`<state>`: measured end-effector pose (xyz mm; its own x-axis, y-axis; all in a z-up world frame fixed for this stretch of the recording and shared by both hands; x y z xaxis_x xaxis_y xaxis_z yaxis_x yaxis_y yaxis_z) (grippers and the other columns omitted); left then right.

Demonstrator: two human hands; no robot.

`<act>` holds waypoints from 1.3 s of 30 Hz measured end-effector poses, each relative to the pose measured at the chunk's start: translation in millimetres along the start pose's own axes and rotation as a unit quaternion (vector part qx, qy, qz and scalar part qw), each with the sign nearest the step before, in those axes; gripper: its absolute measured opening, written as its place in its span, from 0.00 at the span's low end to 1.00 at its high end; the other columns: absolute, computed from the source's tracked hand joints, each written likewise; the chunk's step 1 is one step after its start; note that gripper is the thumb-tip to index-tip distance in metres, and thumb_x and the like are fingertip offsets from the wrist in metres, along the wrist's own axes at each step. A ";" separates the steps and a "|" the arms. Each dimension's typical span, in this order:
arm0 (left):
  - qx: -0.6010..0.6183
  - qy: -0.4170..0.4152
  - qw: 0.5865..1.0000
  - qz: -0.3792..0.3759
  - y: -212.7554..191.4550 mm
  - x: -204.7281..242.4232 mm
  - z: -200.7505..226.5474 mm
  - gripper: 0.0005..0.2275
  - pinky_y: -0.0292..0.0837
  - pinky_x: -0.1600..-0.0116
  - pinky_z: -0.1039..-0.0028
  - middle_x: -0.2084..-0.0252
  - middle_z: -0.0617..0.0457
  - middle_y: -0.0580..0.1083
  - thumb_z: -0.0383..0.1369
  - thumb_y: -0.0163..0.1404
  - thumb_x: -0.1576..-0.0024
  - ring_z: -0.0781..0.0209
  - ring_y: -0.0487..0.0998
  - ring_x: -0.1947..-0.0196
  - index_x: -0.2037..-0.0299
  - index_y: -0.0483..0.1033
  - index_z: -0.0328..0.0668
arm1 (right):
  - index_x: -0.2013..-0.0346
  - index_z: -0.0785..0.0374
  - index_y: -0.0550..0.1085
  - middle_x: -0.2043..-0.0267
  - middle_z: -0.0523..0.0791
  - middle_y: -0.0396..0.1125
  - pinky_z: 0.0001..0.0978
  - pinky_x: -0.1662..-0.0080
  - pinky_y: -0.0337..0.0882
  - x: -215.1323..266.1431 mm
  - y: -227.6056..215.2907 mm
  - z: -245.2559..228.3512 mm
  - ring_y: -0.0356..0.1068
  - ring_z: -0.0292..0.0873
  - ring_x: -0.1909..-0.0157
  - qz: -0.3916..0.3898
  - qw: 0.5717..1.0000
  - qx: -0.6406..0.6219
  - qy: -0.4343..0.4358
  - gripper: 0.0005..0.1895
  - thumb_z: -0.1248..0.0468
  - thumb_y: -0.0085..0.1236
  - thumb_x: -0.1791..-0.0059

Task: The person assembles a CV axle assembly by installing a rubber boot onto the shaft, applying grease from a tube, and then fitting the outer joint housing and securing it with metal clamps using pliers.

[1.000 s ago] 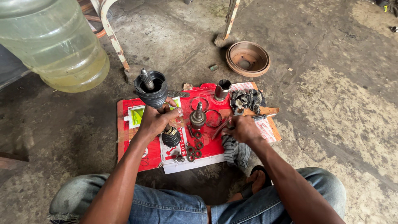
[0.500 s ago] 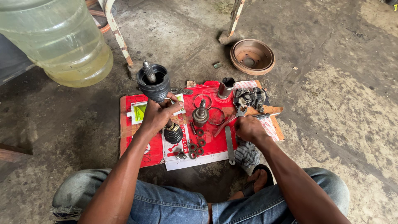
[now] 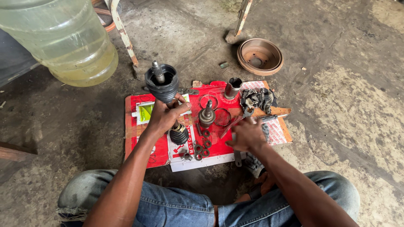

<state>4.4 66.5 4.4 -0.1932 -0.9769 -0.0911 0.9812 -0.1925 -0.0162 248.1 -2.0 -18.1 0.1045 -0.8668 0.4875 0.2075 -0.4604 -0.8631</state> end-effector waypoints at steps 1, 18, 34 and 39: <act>-0.007 0.015 1.000 -0.004 0.6 0.2 1.2 0.06 0.51 0.75 0.77 0.80 0.64 0.63 0.28 0.61 0.47 0.76 0.59 0.81 0.68 0.76 0.37 | 0.33 0.43 0.65 0.28 0.49 0.53 0.69 0.33 0.43 1.4 -3.9 -10.4 0.45 0.56 0.27 0.032 0.999 0.017 -0.018 0.36 0.37 0.54 0.53; 0.034 0.008 0.999 -0.026 -2.2 2.0 1.9 0.05 0.58 0.77 0.78 0.82 0.64 0.64 0.27 0.60 0.48 0.76 0.62 0.82 0.70 0.76 0.38 | 0.47 0.47 0.77 0.59 0.49 0.73 0.47 0.50 0.75 -46.3 50.7 -159.7 0.74 0.53 0.53 0.064 0.961 -0.037 -0.266 0.20 0.56 0.60 0.55; -0.033 0.029 0.998 -0.041 6.8 3.8 -2.7 0.06 0.58 0.74 0.74 0.80 0.62 0.68 0.30 0.61 0.47 0.73 0.64 0.80 0.67 0.78 0.37 | 0.41 0.69 0.76 0.56 0.44 0.73 0.27 0.54 0.76 8.8 -116.8 5.8 0.72 0.35 0.58 -0.007 0.639 -0.716 -0.282 0.17 0.72 0.57 0.46; -0.004 0.125 0.990 -0.063 14.7 5.6 0.9 0.07 0.67 0.61 0.74 0.67 0.64 0.73 0.31 0.58 0.42 0.74 0.69 0.67 0.59 0.76 0.38 | 0.47 0.64 0.78 0.57 0.44 0.77 0.29 0.57 0.78 47.6 -222.2 4.9 0.77 0.38 0.59 0.210 0.766 -0.543 -0.273 0.18 0.69 0.63 0.52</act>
<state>17.7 58.2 4.6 -0.3083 -0.8918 -0.3310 0.9495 -0.3096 -0.0504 211.8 60.0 197.5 0.3924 -0.9097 -0.1359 -0.8564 -0.3075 -0.4146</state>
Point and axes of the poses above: each hand's wrist, its own x-axis away from the middle knuckle, its own y-axis out of the palm, z = x × y, the point moved 6 cm from there along -x, towards the middle knuckle
